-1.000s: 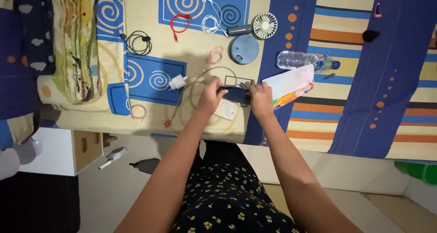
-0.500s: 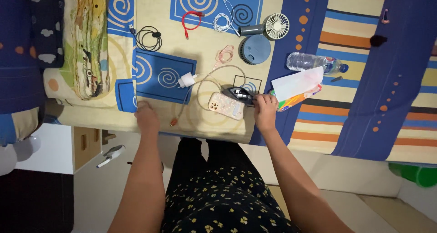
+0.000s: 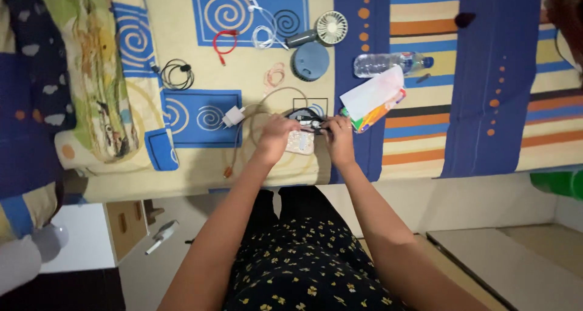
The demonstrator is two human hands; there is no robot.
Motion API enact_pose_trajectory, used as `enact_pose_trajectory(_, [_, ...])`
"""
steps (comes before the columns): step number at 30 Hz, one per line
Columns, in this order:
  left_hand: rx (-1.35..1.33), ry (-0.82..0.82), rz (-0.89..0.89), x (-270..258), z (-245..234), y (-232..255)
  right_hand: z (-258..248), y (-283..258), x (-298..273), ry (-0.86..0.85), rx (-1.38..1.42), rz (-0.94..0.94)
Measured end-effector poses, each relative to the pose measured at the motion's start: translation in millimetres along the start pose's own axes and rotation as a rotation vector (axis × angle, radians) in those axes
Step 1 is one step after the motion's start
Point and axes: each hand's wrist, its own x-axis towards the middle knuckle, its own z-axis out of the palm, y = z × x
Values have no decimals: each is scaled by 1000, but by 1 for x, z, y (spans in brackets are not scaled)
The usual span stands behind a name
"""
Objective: Organizing various electronic accessories, cables, and a handheld fan into a nightstand drawer.
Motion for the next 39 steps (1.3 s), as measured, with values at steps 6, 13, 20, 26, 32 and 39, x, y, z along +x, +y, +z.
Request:
enact_pose_trajectory(6, [356,10,-92,23,80,-79,1,3,-12,-13,-28,30])
enact_pose_trajectory(13, [826,-78,-125,31,51,-43,-2,30,-26,55,46,198])
enact_pose_trajectory(20, [580,-297,164,21,70,-77,-17,30,-22,88,170,226])
enact_pose_trajectory(26, [401,-278,-114,34,73,-63,-16,31,-10,165,386,532])
enact_pose_trajectory(32, [177,-451,-208,28,57,-8,-21,20,23,258,192,460])
enact_pose_trajectory(39, [-62,-208,-352,-6,82,30,-22,-45,80,343,305,122])
